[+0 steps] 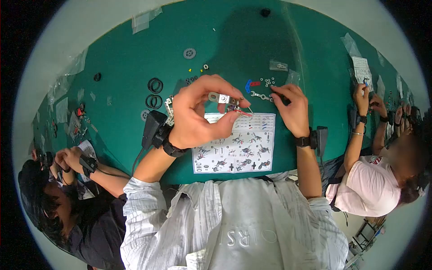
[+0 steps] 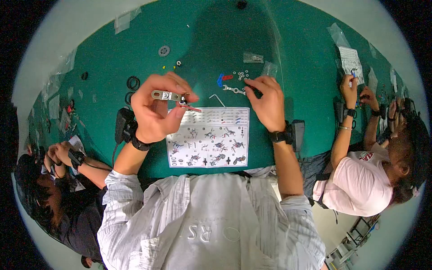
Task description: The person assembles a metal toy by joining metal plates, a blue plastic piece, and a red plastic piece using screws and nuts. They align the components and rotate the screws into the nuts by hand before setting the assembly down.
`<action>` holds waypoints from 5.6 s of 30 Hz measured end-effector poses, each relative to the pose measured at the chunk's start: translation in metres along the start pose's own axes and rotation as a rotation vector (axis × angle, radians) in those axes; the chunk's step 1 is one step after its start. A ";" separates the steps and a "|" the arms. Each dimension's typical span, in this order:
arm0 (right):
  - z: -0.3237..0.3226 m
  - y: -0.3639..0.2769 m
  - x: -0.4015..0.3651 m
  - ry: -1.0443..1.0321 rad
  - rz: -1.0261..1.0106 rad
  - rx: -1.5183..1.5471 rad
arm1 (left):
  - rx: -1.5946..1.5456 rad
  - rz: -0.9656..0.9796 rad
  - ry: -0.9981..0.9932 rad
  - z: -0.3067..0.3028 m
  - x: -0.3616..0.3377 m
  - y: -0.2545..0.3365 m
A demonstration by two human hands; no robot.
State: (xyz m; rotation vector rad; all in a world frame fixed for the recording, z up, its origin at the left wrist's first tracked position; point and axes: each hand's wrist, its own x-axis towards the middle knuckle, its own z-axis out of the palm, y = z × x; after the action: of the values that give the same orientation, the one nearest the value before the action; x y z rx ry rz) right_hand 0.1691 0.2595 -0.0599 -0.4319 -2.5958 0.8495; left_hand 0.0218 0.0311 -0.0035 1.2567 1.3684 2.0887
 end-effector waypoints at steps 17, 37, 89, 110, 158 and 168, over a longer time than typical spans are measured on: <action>0.002 -0.012 -0.005 -0.021 -0.038 -0.288 | 0.025 0.046 -0.034 -0.001 0.000 -0.001; -0.049 -0.140 -0.006 -0.018 -0.191 0.723 | 0.112 0.181 -0.092 0.001 0.005 0.010; -0.051 -0.158 -0.017 0.063 -0.138 0.880 | 0.072 0.174 -0.170 0.011 -0.004 0.029; -0.047 -0.157 -0.017 0.106 -0.206 0.847 | 0.071 0.232 -0.132 0.015 -0.005 0.027; -0.049 -0.158 -0.019 0.110 -0.243 0.760 | 0.086 0.288 -0.220 0.006 -0.002 0.027; -0.049 -0.172 -0.024 0.242 -0.205 0.661 | 0.040 0.274 -0.156 0.010 -0.005 0.026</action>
State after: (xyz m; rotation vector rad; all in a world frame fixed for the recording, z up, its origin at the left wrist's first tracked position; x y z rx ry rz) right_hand 0.1819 0.1419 0.0761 -0.0669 -1.9475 1.3965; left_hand 0.0375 0.0212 0.0186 1.6676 1.2339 2.0899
